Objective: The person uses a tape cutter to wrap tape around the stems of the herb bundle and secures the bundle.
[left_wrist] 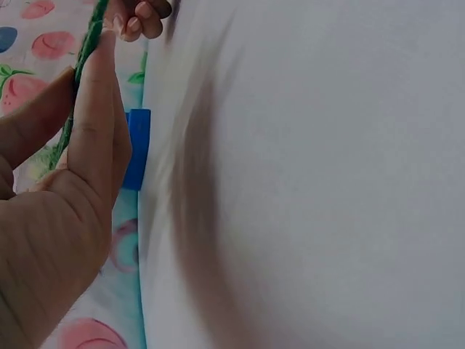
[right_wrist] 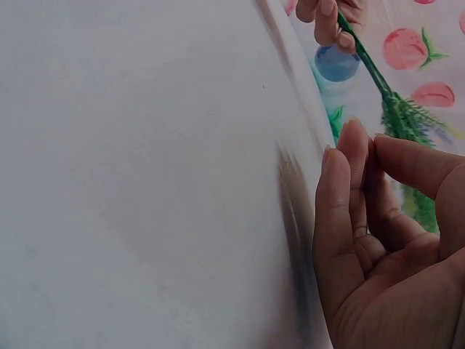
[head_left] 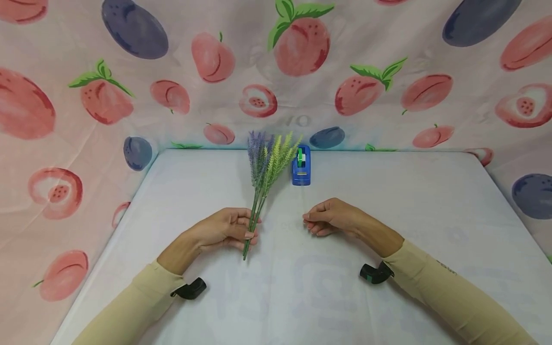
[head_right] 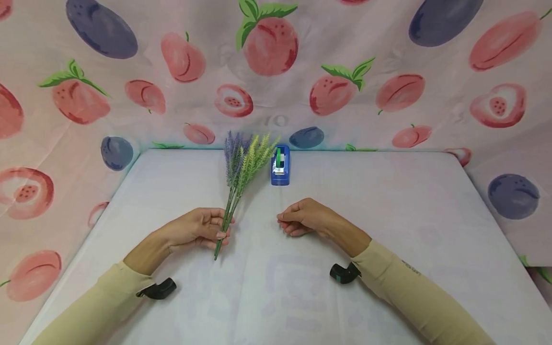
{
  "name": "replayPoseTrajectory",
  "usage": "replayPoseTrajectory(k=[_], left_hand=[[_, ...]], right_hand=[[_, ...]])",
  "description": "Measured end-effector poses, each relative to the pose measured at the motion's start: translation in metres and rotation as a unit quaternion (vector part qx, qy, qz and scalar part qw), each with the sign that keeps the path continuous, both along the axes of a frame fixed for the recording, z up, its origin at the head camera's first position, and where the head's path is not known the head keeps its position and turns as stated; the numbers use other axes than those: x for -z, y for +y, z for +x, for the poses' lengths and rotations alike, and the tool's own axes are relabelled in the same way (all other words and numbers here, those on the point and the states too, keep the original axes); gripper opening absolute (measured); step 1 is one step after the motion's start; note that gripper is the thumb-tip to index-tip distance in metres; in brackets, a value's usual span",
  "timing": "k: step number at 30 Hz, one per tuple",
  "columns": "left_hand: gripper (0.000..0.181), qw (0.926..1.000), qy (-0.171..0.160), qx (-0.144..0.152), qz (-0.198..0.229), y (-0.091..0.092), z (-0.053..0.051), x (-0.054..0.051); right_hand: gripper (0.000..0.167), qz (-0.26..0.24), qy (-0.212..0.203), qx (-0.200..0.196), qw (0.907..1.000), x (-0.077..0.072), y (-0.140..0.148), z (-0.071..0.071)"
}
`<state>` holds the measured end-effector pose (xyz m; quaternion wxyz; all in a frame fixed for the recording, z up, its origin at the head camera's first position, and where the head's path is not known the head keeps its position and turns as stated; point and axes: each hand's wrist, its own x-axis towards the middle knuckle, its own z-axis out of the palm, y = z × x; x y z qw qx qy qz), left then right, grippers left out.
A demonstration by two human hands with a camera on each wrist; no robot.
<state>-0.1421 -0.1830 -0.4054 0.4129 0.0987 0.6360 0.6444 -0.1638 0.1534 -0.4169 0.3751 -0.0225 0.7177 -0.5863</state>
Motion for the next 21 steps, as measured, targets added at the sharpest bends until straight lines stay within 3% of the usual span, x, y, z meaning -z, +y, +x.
replayPoseTrajectory(k=[12, 21], left_hand=[[0.035, 0.9899, 0.108, 0.046, -0.079, 0.031, -0.013, -0.012], [0.043, 0.984, 0.156, 0.062, -0.058, 0.055, -0.028, -0.011]], right_hand=[[0.035, 0.005, 0.005, 0.006, 1.0, -0.003, -0.004, 0.003], [0.033, 0.01, 0.003, 0.018, 0.9998, -0.003, -0.006, 0.004]])
